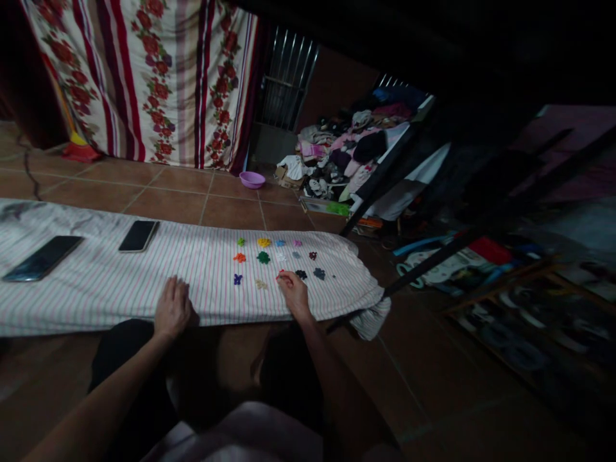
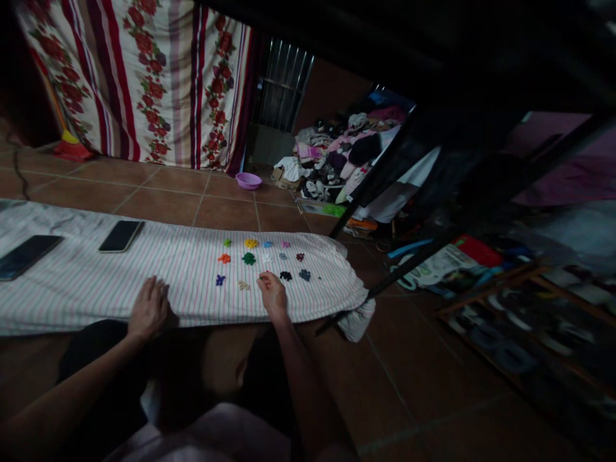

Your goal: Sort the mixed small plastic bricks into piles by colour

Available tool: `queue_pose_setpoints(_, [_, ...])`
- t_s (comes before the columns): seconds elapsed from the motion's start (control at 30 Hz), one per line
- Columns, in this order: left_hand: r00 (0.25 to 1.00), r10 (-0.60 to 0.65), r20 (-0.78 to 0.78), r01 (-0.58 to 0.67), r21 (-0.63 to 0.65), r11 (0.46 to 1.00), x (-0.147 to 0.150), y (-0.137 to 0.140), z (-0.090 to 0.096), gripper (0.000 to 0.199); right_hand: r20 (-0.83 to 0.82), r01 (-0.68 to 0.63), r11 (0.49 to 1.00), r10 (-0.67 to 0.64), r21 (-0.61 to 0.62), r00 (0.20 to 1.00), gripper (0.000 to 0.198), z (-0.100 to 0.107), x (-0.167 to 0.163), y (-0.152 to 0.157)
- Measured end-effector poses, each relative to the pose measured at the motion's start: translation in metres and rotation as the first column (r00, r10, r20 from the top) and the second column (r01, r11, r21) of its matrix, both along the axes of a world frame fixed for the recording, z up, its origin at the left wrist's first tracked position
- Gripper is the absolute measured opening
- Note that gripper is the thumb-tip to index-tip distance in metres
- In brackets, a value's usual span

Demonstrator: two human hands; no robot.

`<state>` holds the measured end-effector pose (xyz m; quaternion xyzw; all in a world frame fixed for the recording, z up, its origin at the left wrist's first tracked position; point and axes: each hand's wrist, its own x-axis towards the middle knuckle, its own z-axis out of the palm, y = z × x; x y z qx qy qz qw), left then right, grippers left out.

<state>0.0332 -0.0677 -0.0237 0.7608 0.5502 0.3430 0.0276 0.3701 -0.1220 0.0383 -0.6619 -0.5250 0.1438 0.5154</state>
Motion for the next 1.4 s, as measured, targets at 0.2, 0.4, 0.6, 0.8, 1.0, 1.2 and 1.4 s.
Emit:
queue_pose_setpoints(0.2, [0.957,-0.244,-0.156,0.262,0.108,0.959,0.023,-0.035,-0.01,0.033,-0.032,-0.037,0.999,0.038,0.029,0.999,0.023,-0.003,0.015,-0.015])
queue_pose_setpoints(0.4, [0.903,-0.335,-0.267,0.359,0.044,0.932,0.068,-0.051,0.007,0.035,0.036,-0.078,0.997,0.078,0.005,0.996,0.024,-0.007,0.025,-0.012])
queue_pose_setpoints(0.6, [0.937,-0.323,-0.136,0.329,0.028,0.944,0.114,-0.035,0.011,0.033,0.078,-0.069,0.997,0.066,0.04,0.995,0.024,-0.008,0.025,0.027])
queue_pose_setpoints(0.8, [0.984,-0.152,0.096,0.156,-0.035,0.987,0.143,0.008,0.025,0.027,0.047,0.036,0.999,-0.036,0.008,0.998,0.014,-0.009,0.018,0.074])
queue_pose_setpoints(1.0, [0.963,-0.094,0.252,0.142,-0.176,0.974,0.153,0.037,0.043,0.025,0.17,0.007,1.0,-0.004,-0.014,0.985,0.017,-0.021,0.023,0.106])
queue_pose_setpoints(1.2, [0.934,-0.07,0.351,0.183,-0.302,0.936,0.143,0.053,0.032,0.029,0.234,-0.053,0.998,0.043,0.038,0.971,0.025,-0.038,0.024,0.128])
queue_pose_setpoints(1.4, [0.924,-0.066,0.378,0.199,-0.328,0.924,0.137,0.067,0.034,0.027,0.35,-0.005,1.0,0.005,-0.003,0.937,0.027,-0.043,0.023,0.149])
